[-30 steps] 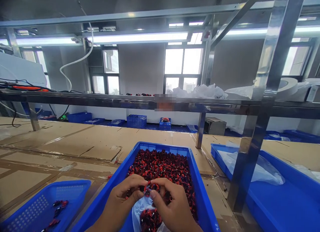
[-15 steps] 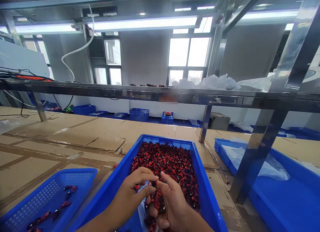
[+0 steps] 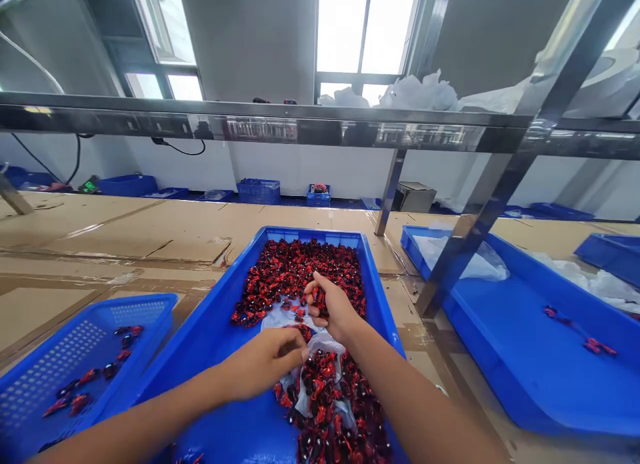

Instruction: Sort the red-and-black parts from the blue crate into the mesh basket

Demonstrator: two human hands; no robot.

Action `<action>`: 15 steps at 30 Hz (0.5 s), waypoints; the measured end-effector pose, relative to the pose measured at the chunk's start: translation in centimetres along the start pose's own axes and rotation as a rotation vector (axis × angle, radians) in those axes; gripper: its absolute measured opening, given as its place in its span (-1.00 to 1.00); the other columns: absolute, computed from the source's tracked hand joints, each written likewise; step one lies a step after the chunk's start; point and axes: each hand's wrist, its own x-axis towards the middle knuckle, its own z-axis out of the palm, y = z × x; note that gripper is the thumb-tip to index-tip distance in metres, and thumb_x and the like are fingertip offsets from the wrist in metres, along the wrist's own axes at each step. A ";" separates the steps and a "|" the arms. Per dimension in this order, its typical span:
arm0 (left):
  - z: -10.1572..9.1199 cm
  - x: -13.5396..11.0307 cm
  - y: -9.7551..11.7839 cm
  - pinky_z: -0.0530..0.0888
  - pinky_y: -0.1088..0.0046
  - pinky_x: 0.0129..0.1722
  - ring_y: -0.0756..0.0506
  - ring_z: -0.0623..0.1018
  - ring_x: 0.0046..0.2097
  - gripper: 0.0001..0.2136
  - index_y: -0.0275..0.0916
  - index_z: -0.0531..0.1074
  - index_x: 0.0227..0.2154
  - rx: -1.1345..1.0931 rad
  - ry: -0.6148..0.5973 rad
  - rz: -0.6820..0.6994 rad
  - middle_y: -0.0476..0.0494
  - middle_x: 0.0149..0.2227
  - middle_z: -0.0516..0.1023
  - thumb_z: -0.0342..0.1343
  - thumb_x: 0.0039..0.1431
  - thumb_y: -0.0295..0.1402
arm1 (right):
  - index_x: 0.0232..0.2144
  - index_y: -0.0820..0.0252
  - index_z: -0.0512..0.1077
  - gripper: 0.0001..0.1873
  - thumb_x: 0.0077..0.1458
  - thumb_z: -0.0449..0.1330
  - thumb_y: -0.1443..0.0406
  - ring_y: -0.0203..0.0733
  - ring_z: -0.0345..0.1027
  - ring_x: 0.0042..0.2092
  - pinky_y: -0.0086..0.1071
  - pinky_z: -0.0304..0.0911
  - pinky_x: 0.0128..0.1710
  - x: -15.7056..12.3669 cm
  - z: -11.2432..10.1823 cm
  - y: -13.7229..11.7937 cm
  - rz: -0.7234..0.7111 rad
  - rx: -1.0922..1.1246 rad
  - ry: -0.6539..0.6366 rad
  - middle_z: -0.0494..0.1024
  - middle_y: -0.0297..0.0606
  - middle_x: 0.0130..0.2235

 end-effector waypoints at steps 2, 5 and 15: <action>2.3 -0.4 0.4 0.24 0.54 -0.48 -0.03 0.45 -0.43 -0.74 -0.18 0.52 -0.35 -0.015 -0.137 0.011 0.00 -0.46 0.53 0.01 0.20 -0.15 | -0.44 0.20 0.35 -0.67 0.16 0.12 0.05 -0.47 0.04 -0.67 -0.59 -0.27 -0.77 0.3 -0.6 -0.4 -0.032 -0.050 0.030 0.30 -0.47 -0.57; 5.4 -1.1 1.3 0.22 0.52 -0.53 -0.06 0.47 -0.44 -0.77 -0.13 0.55 -0.33 -0.005 -0.268 -0.039 -0.01 -0.45 0.55 0.06 0.13 -0.16 | -0.43 0.22 0.37 -0.63 0.19 0.08 0.03 -0.46 0.04 -0.68 -0.58 -0.24 -0.77 0.5 -0.9 -0.6 -0.050 -0.149 0.059 0.32 -0.46 -0.58; 14.2 1.4 3.4 0.35 0.37 -0.38 -0.18 0.50 -0.37 -0.64 -0.14 0.50 -0.34 -0.257 -0.278 -0.539 -0.07 -0.42 0.55 0.33 -0.23 -0.10 | -0.37 0.28 0.41 -0.55 0.30 0.02 0.02 -0.49 0.08 -0.68 -0.58 -0.02 -0.74 0.5 -1.0 0.2 -0.093 -0.463 0.053 0.34 -0.48 -0.57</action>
